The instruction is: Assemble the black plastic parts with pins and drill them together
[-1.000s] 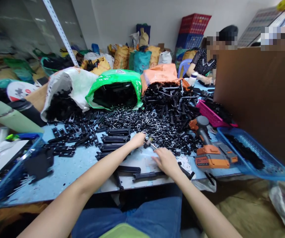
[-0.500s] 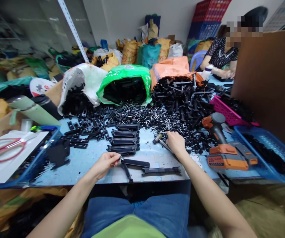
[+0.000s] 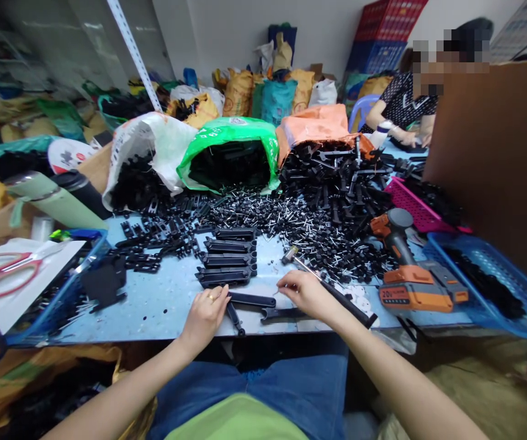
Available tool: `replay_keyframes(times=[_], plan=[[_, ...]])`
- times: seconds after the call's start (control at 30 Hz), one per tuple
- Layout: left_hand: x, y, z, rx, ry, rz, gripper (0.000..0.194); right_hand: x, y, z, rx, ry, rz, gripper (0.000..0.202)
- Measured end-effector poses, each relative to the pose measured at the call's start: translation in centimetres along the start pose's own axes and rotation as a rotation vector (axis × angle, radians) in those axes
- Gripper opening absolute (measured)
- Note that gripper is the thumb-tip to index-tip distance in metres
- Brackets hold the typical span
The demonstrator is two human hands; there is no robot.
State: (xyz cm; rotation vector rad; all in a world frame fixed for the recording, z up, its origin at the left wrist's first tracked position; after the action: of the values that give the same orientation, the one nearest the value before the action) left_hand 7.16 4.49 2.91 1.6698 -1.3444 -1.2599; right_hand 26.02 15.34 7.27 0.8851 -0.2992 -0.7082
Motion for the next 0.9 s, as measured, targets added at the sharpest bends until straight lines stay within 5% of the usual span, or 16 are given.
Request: replay_keyframes(times=[0.27,0.4,0.53,0.6,0.7,0.9], plan=[[0.1,0.0,0.0,-0.131,-0.085,-0.016,0.033,-0.3,-3.3,3.6,0.377,0.068,0.197,0.018],[0.2,0.0,-1.3,-0.069,-0.156,-0.034,0.034,1.4,-4.0,2.8,0.320,0.139,0.046,0.021],[-0.6,-1.8,-5.6,0.038,-0.388,0.163,0.050,4.0,-4.9,0.6,0.139,0.262,-0.130,0.033],[-1.6,-2.9,-6.8,0.060,-0.351,0.251,0.062,4.8,-5.8,-0.4,0.115,0.286,-0.155,0.042],[-2.6,-4.1,-7.3,0.075,-0.228,0.298,0.053,5.2,-6.5,-1.8,0.111,0.267,-0.180,0.047],[-2.6,-4.5,-7.1,0.112,-0.164,0.276,0.042,4.4,-6.7,-3.1,0.197,0.318,-0.016,0.049]])
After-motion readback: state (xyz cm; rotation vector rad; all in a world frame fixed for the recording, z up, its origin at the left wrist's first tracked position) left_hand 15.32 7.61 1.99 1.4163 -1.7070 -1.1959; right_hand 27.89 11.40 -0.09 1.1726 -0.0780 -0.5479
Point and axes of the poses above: each hand's wrist, its own x-axis away from the middle knuckle, its own y-axis out of the back of the hand, z = x × y, the point moved 7 cm from there along -x, towards the middle knuckle
